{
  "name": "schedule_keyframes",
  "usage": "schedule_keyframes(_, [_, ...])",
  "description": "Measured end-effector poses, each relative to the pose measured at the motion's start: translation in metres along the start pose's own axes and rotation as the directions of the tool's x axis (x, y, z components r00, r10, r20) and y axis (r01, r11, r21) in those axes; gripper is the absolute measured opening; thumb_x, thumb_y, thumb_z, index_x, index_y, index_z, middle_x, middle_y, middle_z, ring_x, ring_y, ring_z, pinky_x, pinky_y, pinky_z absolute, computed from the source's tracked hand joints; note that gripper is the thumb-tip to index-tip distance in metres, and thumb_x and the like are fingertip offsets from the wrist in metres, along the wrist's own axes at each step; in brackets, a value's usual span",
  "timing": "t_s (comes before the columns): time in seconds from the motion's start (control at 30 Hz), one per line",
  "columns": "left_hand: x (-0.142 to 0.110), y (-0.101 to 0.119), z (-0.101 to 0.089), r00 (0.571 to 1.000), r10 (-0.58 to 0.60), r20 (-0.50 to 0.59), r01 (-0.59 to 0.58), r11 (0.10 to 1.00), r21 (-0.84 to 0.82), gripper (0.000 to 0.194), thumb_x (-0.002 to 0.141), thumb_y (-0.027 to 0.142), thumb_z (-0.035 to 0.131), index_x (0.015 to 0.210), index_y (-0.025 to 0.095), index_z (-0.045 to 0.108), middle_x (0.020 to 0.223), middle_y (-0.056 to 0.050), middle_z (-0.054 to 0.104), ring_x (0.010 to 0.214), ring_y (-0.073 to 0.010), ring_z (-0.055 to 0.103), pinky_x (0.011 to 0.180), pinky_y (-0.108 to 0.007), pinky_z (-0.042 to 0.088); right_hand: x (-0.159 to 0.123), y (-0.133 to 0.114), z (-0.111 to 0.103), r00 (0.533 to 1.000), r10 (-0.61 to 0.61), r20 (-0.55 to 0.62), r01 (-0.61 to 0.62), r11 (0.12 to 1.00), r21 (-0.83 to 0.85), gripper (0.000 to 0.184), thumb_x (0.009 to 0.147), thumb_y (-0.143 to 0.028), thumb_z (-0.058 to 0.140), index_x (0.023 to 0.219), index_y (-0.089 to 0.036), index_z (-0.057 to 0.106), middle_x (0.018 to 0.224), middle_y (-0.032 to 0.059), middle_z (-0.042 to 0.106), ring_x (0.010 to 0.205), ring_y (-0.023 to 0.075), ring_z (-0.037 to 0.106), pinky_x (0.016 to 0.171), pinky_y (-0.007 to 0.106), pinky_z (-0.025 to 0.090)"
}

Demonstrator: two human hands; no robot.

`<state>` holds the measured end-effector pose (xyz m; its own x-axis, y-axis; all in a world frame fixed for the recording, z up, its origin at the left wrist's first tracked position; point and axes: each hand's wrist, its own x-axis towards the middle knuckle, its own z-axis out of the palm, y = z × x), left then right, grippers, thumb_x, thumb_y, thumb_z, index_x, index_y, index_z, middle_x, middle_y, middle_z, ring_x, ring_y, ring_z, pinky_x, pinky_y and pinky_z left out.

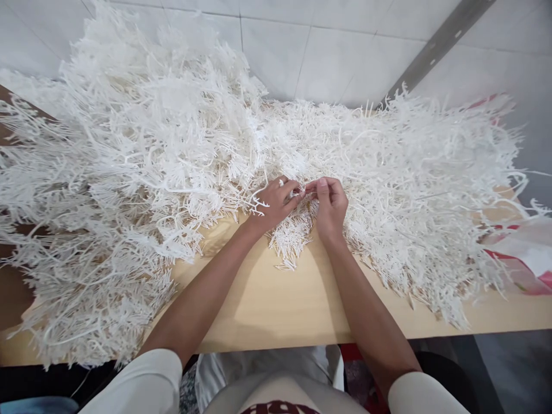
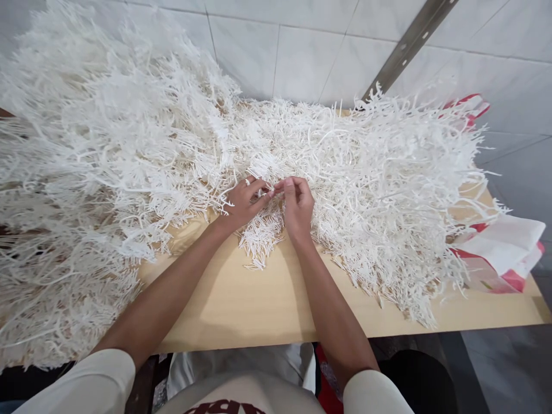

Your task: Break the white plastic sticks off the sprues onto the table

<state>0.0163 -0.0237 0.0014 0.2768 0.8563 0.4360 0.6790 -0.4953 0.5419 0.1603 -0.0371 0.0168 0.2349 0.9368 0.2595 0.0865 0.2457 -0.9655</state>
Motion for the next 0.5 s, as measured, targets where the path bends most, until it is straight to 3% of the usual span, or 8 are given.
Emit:
schedule_keyframes(0.1, [0.0015, -0.0032, 0.0027, 0.999, -0.023, -0.032, 0.022, 0.999, -0.035, 0.023, 0.095, 0.040, 0.050, 0.097, 0.023, 0.065, 0.089, -0.001, 0.063, 0.084, -0.0157, 0.060, 0.072, -0.028, 0.044, -0.0028, -0.0038, 0.0017, 0.993, -0.004, 0.115, 0.019, 0.991, -0.133, 0.026, 0.088, -0.049, 0.061, 0.097, -0.025, 0.067, 0.093, 0.0001, 0.071, 0.082, 0.0115, 0.065, 0.072, 0.026, 0.052])
schedule_keyframes(0.2, [0.0016, -0.0026, 0.0034, 0.999, -0.012, -0.043, 0.010, 0.999, -0.038, 0.018, 0.094, 0.035, 0.051, 0.095, 0.023, 0.065, 0.089, -0.001, 0.062, 0.086, -0.0158, 0.060, 0.073, -0.028, 0.044, -0.0048, -0.0029, 0.0016, 0.988, -0.029, 0.153, 0.060, 0.979, -0.195, 0.025, 0.085, -0.048, 0.066, 0.094, -0.025, 0.068, 0.092, -0.0008, 0.071, 0.083, 0.0125, 0.065, 0.074, 0.028, 0.052])
schedule_keyframes(0.37, [0.0006, 0.0042, 0.0003, 1.000, -0.005, -0.011, 0.005, 0.997, -0.072, 0.018, 0.092, 0.037, 0.053, 0.095, 0.024, 0.066, 0.090, 0.000, 0.064, 0.084, -0.0141, 0.061, 0.072, -0.026, 0.044, -0.0068, 0.0012, 0.0004, 0.997, -0.031, 0.076, 0.043, 0.986, -0.162, 0.025, 0.088, -0.047, 0.062, 0.083, -0.023, 0.060, 0.076, -0.0037, 0.065, 0.070, 0.0094, 0.060, 0.067, 0.025, 0.049])
schedule_keyframes(0.5, [0.0001, 0.0042, -0.0008, 1.000, 0.028, 0.012, -0.027, 0.996, -0.088, 0.017, 0.091, 0.036, 0.054, 0.087, 0.022, 0.065, 0.086, 0.001, 0.064, 0.081, -0.0137, 0.060, 0.070, -0.027, 0.042, -0.0024, 0.0051, -0.0007, 0.996, -0.028, -0.087, 0.032, 0.999, 0.036, 0.025, 0.093, -0.050, 0.052, 0.088, -0.025, 0.050, 0.072, -0.0069, 0.056, 0.058, 0.0063, 0.058, 0.056, 0.021, 0.048])
